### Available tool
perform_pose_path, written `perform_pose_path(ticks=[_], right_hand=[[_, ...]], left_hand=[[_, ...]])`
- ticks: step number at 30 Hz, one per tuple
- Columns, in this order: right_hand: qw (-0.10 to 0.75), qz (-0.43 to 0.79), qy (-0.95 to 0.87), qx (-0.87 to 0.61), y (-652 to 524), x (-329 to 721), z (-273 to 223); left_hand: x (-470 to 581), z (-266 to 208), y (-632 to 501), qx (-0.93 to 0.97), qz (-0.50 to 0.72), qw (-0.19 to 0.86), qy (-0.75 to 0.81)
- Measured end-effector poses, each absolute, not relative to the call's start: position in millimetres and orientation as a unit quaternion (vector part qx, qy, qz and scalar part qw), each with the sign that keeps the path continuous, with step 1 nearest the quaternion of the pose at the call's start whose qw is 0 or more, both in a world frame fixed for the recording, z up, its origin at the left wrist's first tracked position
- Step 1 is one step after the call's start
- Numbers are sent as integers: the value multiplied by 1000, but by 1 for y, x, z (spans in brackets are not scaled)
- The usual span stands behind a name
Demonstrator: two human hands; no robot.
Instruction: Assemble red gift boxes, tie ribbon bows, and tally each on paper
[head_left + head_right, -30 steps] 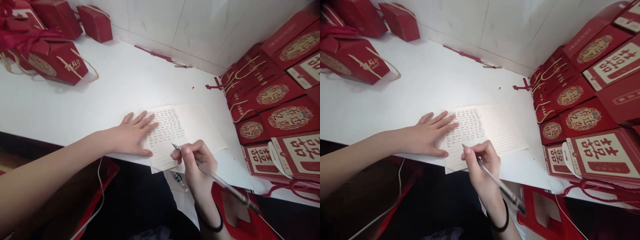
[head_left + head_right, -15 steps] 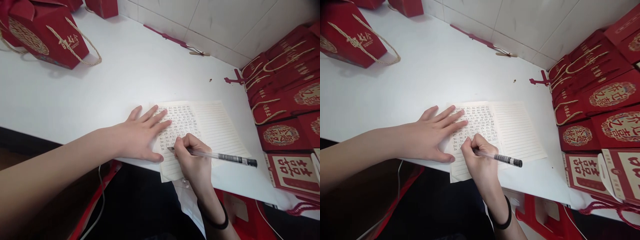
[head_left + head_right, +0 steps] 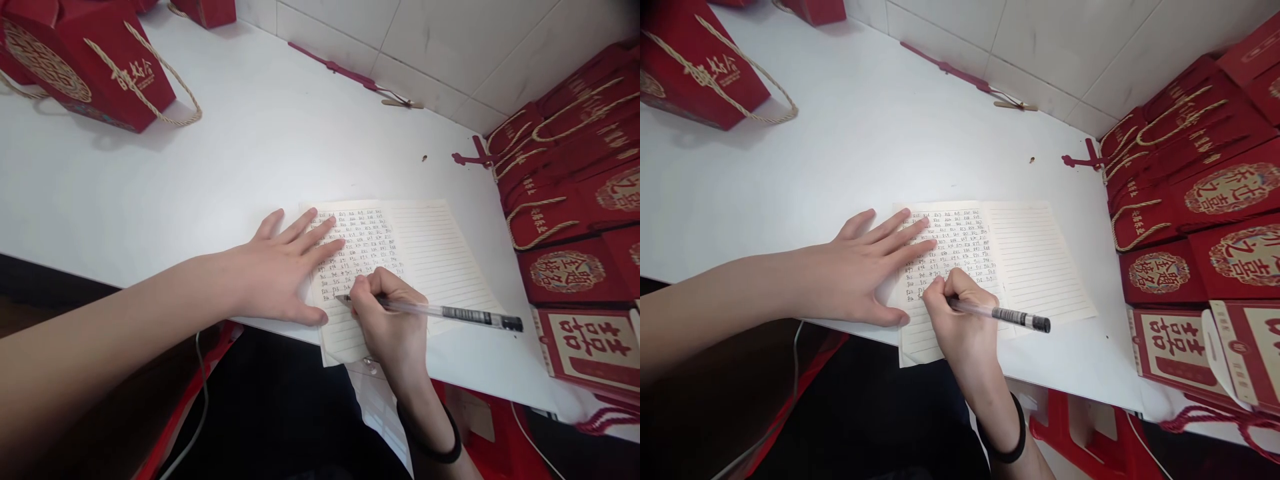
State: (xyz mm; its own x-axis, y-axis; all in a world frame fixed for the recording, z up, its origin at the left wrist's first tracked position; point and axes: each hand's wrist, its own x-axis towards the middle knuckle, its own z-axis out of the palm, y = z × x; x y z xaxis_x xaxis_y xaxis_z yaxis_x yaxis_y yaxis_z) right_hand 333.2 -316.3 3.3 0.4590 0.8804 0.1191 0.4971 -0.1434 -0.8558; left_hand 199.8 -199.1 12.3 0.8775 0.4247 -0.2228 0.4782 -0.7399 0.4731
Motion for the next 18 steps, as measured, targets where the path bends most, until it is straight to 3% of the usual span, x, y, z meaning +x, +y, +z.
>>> perform_pose_path(ticks=[18], right_hand=[[469, 226, -462, -718, -321, 336, 4]], left_hand=[[202, 17, -199, 927, -85, 271, 247]])
